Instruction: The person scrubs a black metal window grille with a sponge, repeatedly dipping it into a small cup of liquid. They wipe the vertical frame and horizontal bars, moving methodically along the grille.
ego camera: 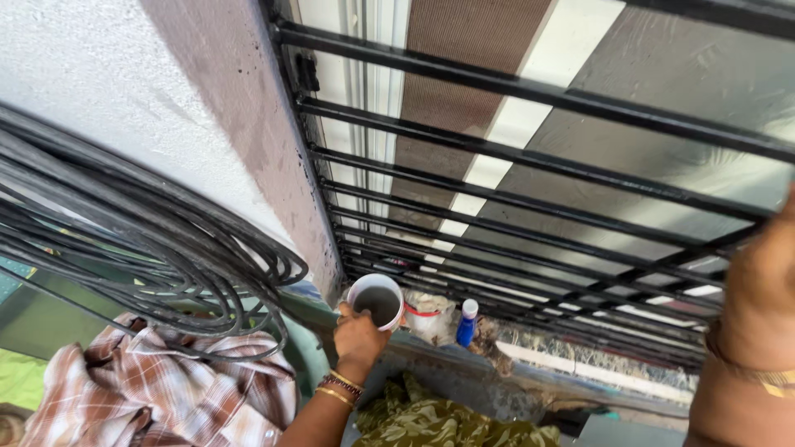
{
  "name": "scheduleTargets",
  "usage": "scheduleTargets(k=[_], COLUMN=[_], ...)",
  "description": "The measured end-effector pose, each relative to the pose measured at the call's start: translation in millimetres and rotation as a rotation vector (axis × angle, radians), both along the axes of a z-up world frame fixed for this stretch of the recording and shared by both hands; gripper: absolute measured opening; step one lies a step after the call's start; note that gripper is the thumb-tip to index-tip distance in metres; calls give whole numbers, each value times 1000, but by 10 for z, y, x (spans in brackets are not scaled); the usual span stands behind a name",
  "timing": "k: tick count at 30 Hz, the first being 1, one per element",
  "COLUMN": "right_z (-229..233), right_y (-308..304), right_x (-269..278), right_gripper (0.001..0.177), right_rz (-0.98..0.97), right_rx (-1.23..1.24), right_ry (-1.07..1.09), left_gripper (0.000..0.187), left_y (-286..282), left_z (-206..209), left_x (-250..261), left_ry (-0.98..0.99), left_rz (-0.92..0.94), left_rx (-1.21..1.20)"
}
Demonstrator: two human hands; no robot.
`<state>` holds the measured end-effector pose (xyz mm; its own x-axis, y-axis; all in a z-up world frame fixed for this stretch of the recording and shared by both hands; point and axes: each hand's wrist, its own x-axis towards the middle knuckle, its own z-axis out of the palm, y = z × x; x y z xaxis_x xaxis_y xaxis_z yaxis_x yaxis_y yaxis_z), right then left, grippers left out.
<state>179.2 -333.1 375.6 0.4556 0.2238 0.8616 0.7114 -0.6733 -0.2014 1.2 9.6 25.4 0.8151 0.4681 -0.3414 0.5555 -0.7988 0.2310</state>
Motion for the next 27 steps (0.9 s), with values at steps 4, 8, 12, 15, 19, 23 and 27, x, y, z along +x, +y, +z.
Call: scheduleTargets(k=[4, 8, 12, 15, 19, 23, 27], right_z=[474, 717, 710, 764, 850, 918, 784], right_y=[867, 1799, 2657, 3063, 3108, 2549, 1599], right_x=[167, -2, -190, -177, -166, -157, -140], right_gripper=[10, 20, 29, 31, 29, 24, 19], right_rz=[188, 187, 177, 305, 417, 258, 83], right_rx=[-192, -327, -396, -372, -376, -527, -477], right_ry=[-456, -540, -458, -441, -431, -506, -540], left_gripper=[59, 57, 62, 57, 53, 51, 50], left_y=[-9, -16, -41, -55, -44, -34, -40], left_z=[36, 76, 72, 12, -36, -28, -23], left_x=[-25, -21, -31, -56, -48, -34, -5], left_ry=[-5, 1, -33, -43, 1, 36, 26], left_rz=[1, 9, 48, 37, 35, 53, 59], left_rx=[-12, -27, -49, -21, -28, -58, -71])
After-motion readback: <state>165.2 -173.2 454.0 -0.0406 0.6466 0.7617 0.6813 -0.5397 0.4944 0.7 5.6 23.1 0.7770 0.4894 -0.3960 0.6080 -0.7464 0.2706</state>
